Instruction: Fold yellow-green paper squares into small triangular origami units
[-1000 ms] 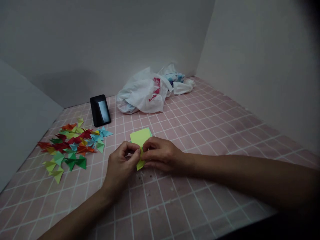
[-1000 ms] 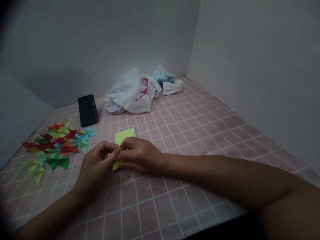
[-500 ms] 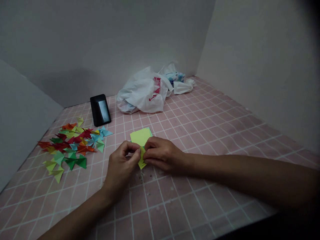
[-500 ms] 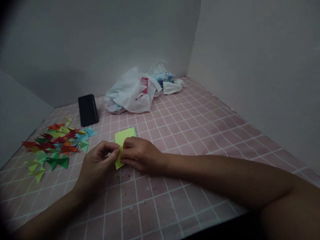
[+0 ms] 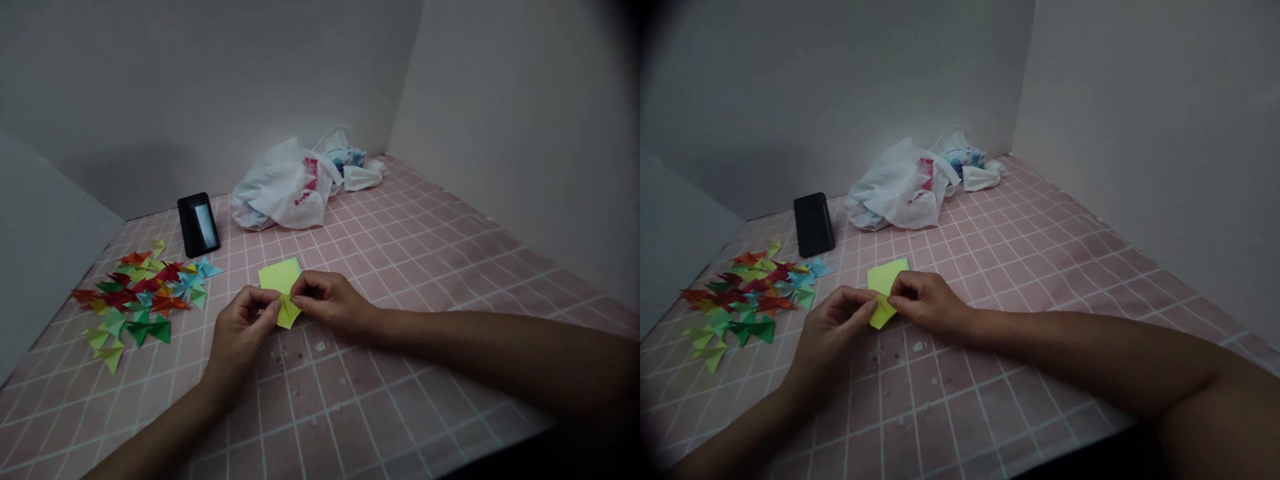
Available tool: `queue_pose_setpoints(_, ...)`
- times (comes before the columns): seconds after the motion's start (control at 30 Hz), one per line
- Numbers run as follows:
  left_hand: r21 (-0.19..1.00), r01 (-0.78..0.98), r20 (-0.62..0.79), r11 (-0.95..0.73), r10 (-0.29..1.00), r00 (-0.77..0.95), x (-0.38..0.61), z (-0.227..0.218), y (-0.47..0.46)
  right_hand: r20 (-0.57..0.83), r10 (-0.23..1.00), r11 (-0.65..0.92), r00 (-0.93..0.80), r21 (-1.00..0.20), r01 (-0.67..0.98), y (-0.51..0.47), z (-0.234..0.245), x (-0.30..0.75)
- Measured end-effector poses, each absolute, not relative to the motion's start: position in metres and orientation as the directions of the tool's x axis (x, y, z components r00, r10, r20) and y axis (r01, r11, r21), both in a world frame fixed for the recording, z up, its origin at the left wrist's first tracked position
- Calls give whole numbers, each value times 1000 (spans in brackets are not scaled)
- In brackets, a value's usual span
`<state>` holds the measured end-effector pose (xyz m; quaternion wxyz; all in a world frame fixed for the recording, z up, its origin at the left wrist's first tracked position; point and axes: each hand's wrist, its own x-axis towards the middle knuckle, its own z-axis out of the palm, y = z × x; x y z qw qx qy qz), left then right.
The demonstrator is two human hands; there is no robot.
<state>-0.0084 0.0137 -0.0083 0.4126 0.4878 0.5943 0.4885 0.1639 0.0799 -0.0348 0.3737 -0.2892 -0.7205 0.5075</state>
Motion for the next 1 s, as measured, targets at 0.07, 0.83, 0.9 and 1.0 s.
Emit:
queue_pose_setpoints(0.07,985,165,-21,51,983,-180,-8,-8,14,212,804,269,-555,-963,22,80,-37,163)
queue_pose_setpoints(0.83,987,-25,-162,160,981,-108,-13,-12,18,186,787,211,-589,-977,-27,79,-37,162)
queue_pose_setpoints(0.9,989,-8,-148,148,983,-105,-14,-13,18,189,781,213,-595,-977,-30,79,-37,162)
queue_pose_setpoints(1.0,991,12,-132,134,986,-100,-15,-14,18,172,778,193,-605,-981,-30,79,-36,162)
